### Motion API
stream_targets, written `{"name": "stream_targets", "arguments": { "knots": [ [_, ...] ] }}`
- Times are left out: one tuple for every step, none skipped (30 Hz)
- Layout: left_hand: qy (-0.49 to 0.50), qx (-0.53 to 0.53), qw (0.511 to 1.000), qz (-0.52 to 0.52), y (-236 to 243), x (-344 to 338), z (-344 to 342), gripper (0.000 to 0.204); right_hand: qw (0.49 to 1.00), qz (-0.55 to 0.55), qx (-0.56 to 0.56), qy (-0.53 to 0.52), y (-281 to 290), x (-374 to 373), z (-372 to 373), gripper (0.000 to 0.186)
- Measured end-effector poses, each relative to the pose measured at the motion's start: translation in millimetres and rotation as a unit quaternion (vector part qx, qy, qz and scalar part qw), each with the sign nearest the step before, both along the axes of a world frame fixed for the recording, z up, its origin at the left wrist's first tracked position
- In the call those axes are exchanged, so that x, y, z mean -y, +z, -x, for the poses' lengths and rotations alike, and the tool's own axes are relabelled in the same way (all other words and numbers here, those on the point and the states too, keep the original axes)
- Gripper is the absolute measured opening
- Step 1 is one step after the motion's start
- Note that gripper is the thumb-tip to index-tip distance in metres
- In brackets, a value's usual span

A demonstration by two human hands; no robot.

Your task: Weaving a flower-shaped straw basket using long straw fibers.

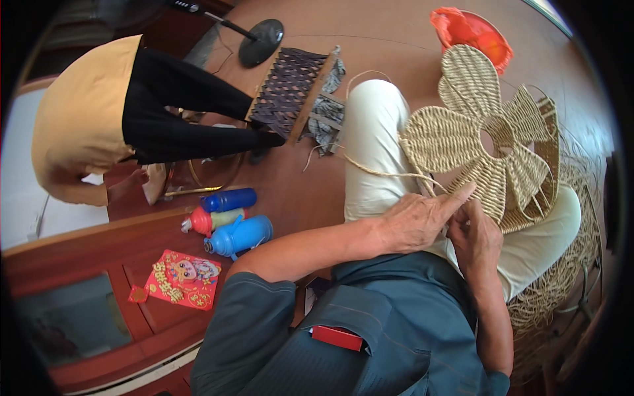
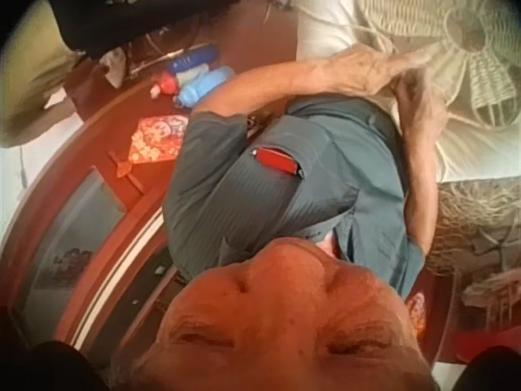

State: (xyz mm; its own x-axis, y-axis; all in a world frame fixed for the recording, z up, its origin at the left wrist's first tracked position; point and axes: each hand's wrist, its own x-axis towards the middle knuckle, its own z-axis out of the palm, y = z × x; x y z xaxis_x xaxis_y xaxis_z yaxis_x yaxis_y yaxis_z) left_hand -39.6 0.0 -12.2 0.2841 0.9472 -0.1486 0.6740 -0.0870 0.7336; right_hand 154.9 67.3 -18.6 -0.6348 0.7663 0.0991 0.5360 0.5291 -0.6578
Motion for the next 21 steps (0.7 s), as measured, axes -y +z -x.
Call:
{"name": "stream_targets", "arguments": {
  "knots": [
    [0.011,-0.008,1.000,-0.001,-2,5,-4,0.097,1.000,-0.001,-0.008,0.011,3,1,1,0.024],
    [0.067,0.058,0.996,-0.024,-8,9,-7,0.090,1.000,0.010,-0.003,0.007,5,1,2,0.023],
    [0.121,0.125,0.984,-0.049,-15,9,-9,0.083,1.000,0.021,0.003,0.003,5,1,3,0.023],
    [0.140,0.183,0.972,-0.053,-12,4,-8,0.078,1.000,0.021,0.003,0.002,4,2,3,0.021],
    [0.148,0.179,0.971,-0.056,-8,2,-7,0.078,1.000,0.020,-0.001,0.011,4,3,3,0.021],
    [0.163,0.200,0.966,0.012,-3,-1,-10,0.076,0.999,0.035,-0.001,-0.005,7,3,2,0.020],
    [0.180,0.219,0.956,0.080,3,-4,-9,0.074,0.998,0.052,-0.002,-0.020,10,4,2,0.019],
    [0.190,0.215,0.956,0.067,-3,-4,-13,0.071,0.997,0.067,0.010,-0.039,12,5,2,0.019],
    [0.198,0.213,0.955,0.066,-12,-4,-18,0.071,0.998,0.055,0.014,-0.029,11,3,-1,0.021],
    [0.199,0.212,0.956,0.035,-12,-9,-22,0.070,0.997,0.062,0.017,-0.032,9,2,-5,0.023],
    [0.200,0.211,0.957,0.004,-12,-10,-23,0.070,0.997,0.070,0.021,-0.035,7,1,-8,0.025],
    [0.196,0.222,0.954,0.051,-13,-11,-21,0.067,0.997,0.068,0.021,-0.032,7,1,-8,0.025],
    [0.202,0.218,0.954,0.049,-15,-10,-21,0.067,0.997,0.069,0.014,-0.039,6,2,-8,0.027],
    [0.205,0.209,0.956,0.038,-20,-10,-22,0.067,0.996,0.069,0.006,-0.047,5,2,-8,0.029],
    [0.207,0.200,0.957,0.028,-24,-9,-22,0.067,0.997,0.071,0.002,-0.041,3,2,-8,0.029],
    [0.209,0.201,0.957,0.026,-22,-10,-22,0.067,0.997,0.064,-0.010,-0.033,2,1,-10,0.030],
    [0.206,0.199,0.958,0.020,-21,-12,-23,0.066,0.998,0.057,-0.022,-0.026,1,-1,-11,0.032],
    [0.203,0.196,0.959,0.015,-20,-13,-24,0.067,0.998,0.057,-0.021,-0.024,1,-2,-11,0.032],
    [0.205,0.197,0.959,0.014,-20,-14,-24,0.067,0.996,0.078,-0.023,-0.023,2,-4,-12,0.033],
    [0.218,0.215,0.951,0.043,-20,-16,-24,0.069,0.994,0.100,-0.024,-0.023,2,-5,-13,0.033],
    [0.232,0.234,0.941,0.072,-21,-16,-23,0.073,0.994,0.101,-0.023,-0.021,0,-6,-14,0.033]
  ]
}}
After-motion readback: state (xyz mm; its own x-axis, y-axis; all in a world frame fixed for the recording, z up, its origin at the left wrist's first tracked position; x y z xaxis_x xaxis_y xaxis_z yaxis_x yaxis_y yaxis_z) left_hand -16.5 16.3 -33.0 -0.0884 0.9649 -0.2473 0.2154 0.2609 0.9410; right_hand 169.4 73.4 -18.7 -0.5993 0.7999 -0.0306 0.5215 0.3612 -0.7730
